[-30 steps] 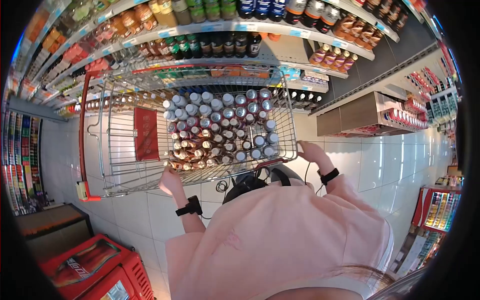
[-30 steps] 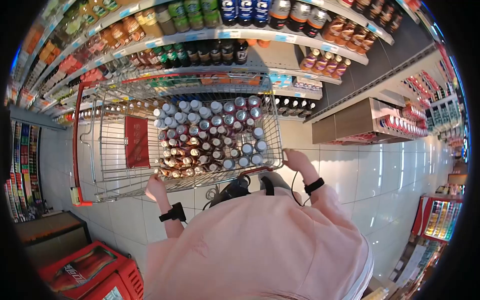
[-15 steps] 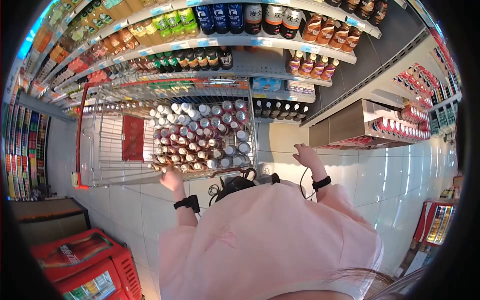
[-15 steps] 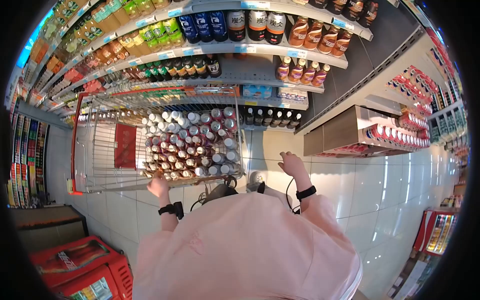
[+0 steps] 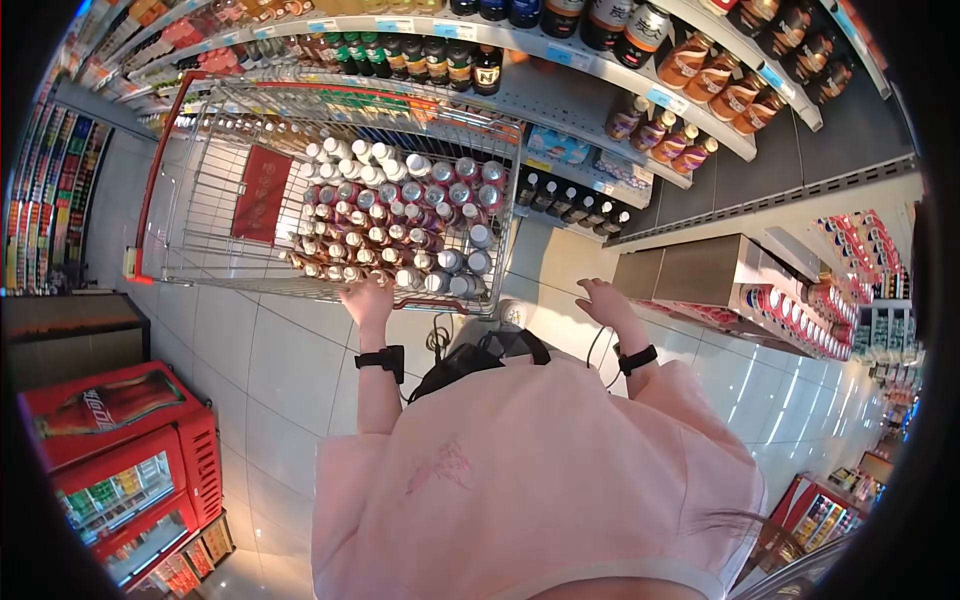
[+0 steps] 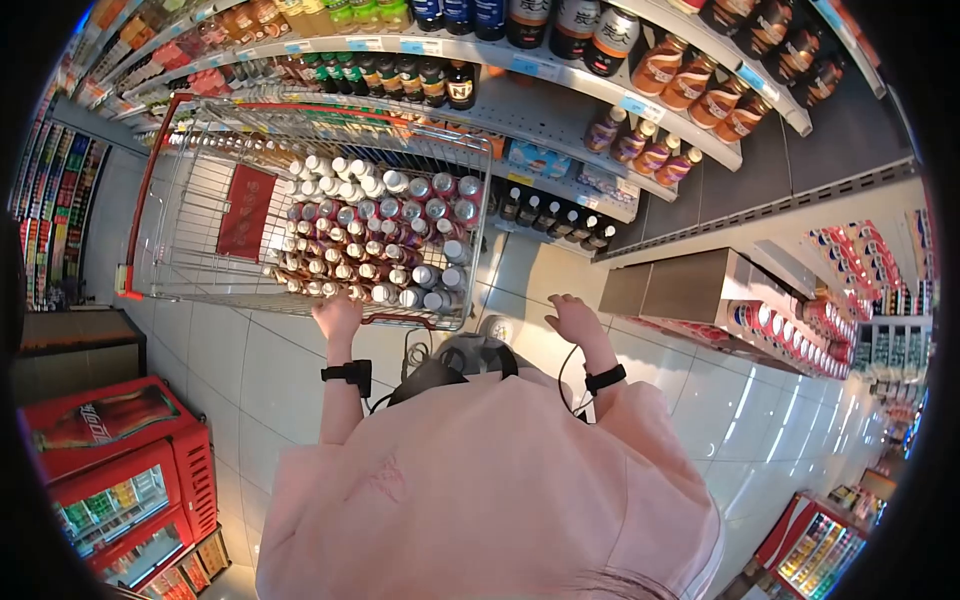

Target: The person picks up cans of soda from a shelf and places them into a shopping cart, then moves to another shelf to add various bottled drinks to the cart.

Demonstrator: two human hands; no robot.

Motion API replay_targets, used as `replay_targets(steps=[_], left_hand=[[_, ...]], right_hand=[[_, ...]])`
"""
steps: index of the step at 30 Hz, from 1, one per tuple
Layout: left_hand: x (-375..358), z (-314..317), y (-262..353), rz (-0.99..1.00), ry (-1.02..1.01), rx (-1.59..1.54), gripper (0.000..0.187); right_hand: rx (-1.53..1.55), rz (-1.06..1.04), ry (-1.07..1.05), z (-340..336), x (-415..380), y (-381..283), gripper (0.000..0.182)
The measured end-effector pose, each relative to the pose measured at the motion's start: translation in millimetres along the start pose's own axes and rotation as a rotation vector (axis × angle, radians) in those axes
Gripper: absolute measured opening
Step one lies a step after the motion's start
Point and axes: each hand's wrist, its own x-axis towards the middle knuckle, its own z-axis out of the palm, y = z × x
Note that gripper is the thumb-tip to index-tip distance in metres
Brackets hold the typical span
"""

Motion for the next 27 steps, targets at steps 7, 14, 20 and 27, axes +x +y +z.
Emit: replay_targets(steps=[7,14,20,27], left_hand=[[5.1,9.0,3.7,-0.043,-0.145,0.041,0.031],[6.0,-5.8,5.3,-0.066,-0.206,-0.007,0.026],[4.5,5.9,8.0,-0.153,-0.144,-0.005,0.024],[22.2,-14.3,26.1,-0.548,0.07,-0.244,0.045]], right_hand=[[-0.024,0.02,0.174,-26.0,36.1,-6.0,0.055],[0.03,-0.11,0.368,-93.5,114.8,-4.8,0.064],[0.157,-0.152,0.691,-141.4,243.3,11.1,0.067],[-0.55,-0.066,0.783,-184.7,445.7,70.4,0.047]])
